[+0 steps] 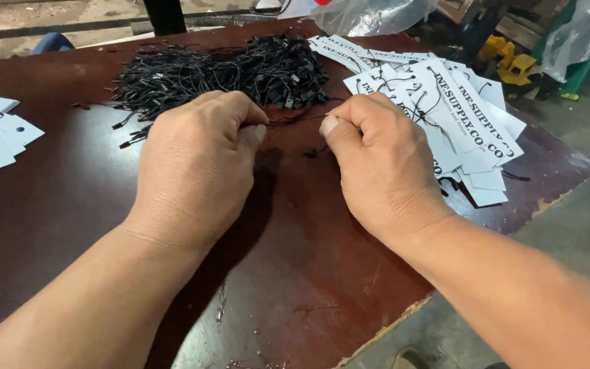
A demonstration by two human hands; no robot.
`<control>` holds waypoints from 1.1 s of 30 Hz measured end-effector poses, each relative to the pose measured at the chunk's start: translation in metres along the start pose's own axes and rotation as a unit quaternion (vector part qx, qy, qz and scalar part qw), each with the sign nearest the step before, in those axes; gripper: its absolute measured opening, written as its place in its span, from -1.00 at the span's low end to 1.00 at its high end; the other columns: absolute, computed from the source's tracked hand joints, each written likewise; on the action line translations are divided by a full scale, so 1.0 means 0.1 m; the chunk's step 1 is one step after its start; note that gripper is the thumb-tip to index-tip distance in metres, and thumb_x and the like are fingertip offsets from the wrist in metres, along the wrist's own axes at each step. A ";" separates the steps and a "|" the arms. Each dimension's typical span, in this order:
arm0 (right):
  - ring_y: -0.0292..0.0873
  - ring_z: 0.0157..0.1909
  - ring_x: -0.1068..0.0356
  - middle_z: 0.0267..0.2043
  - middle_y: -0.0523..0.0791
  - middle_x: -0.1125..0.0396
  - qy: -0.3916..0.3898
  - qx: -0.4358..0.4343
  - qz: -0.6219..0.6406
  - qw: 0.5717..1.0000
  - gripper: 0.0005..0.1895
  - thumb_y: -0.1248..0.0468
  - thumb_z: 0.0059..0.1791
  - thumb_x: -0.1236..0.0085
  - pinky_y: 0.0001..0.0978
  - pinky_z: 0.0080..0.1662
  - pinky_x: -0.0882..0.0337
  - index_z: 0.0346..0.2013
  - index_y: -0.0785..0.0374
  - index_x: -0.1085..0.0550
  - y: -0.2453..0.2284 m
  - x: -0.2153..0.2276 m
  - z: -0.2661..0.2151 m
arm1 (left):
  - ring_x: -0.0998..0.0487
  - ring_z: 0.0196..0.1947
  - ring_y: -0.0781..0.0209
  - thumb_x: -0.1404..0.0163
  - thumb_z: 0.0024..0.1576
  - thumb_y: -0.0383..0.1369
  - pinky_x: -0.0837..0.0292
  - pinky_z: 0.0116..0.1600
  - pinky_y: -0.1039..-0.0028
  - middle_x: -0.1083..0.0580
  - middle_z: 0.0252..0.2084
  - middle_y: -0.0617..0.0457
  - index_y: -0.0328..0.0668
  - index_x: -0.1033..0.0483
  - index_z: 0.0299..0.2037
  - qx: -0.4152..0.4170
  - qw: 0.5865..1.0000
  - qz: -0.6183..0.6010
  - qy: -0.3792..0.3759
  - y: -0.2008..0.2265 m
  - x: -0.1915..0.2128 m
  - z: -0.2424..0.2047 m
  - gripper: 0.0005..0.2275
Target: Threading black strings through pre-punched holes in paper identification tags and organizing them on a table.
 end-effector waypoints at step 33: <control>-0.23 -0.31 -0.38 -0.41 -0.25 -0.45 -0.005 0.033 0.064 0.997 -0.87 0.26 0.02 -0.09 -0.34 -0.21 -0.37 -0.39 0.11 -0.56 -0.13 0.09 -0.06 | -0.60 -0.33 0.12 -0.09 0.08 -0.42 -0.39 -0.22 0.31 -0.62 -0.34 0.15 -0.06 -0.59 -0.32 -0.009 0.998 -0.050 -0.027 0.14 0.12 0.00 -0.97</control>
Point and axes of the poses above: each hand's wrist, its own z-axis towards the middle knuckle, its own x-axis out of the back of the hand, y = z × x, the point moved 2 cm from there along z, towards the middle knuckle
